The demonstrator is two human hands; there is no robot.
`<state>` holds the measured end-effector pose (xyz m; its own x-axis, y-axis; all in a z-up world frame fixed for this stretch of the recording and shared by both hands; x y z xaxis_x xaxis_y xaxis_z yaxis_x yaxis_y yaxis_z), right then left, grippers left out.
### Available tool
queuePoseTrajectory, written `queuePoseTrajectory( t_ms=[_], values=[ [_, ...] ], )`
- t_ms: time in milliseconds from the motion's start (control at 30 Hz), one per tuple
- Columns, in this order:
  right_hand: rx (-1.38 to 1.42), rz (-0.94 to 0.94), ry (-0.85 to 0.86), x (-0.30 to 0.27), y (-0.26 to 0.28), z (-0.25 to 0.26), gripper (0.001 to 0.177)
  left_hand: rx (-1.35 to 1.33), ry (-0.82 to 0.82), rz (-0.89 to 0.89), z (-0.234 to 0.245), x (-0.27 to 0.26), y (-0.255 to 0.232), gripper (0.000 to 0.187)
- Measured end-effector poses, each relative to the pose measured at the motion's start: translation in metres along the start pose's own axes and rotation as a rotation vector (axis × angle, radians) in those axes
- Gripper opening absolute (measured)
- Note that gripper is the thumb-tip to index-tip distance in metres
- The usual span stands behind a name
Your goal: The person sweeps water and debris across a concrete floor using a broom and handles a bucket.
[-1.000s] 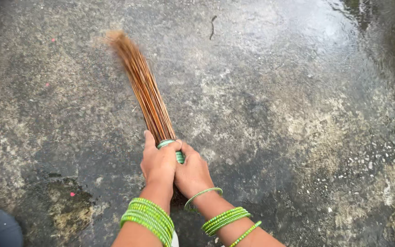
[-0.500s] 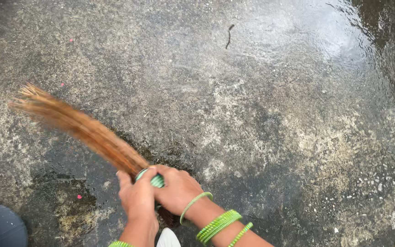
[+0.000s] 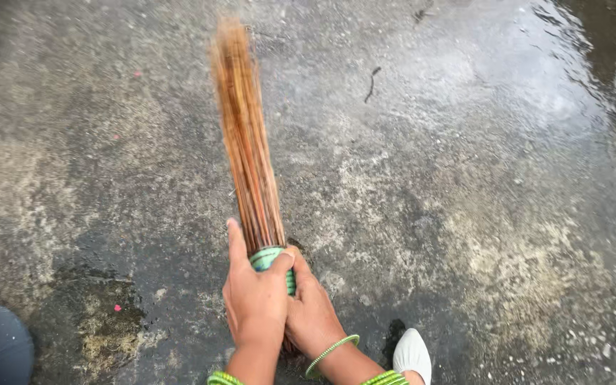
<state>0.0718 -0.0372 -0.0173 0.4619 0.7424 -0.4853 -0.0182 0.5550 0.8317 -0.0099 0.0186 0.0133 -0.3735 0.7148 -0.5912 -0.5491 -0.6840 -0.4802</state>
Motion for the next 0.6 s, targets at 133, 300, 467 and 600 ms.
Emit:
queuePoseTrajectory(
  t_ms=[133,300,467,600],
  values=[
    [-0.200,-0.010,0.198,-0.006,-0.009,0.029,0.064,-0.191,-0.166,0.110,-0.024,-0.018,0.031,0.103],
    [-0.533,-0.118,0.316,0.009,-0.040,0.079,0.067,-0.364,-0.059,0.310,-0.085,-0.035,0.051,0.107],
    [-0.183,-0.301,0.066,0.028,-0.091,0.148,0.058,-0.040,0.155,0.133,-0.156,-0.057,0.014,0.114],
    [0.036,-0.292,0.009,0.050,-0.095,0.178,0.055,-0.023,0.238,0.146,-0.180,-0.073,-0.024,0.112]
  ],
)
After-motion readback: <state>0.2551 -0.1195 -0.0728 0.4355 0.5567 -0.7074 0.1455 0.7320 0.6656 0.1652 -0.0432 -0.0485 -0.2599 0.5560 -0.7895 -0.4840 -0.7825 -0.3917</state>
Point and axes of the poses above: each hand's wrist, its own x-axis towards the middle knuckle, its own z-axis out of the back of the hand, y = z × x, the point moved 3 cm from there along x, towards the middle knuckle, and after that the axes turned 10 degrees about -y, right-handed, at the moved point
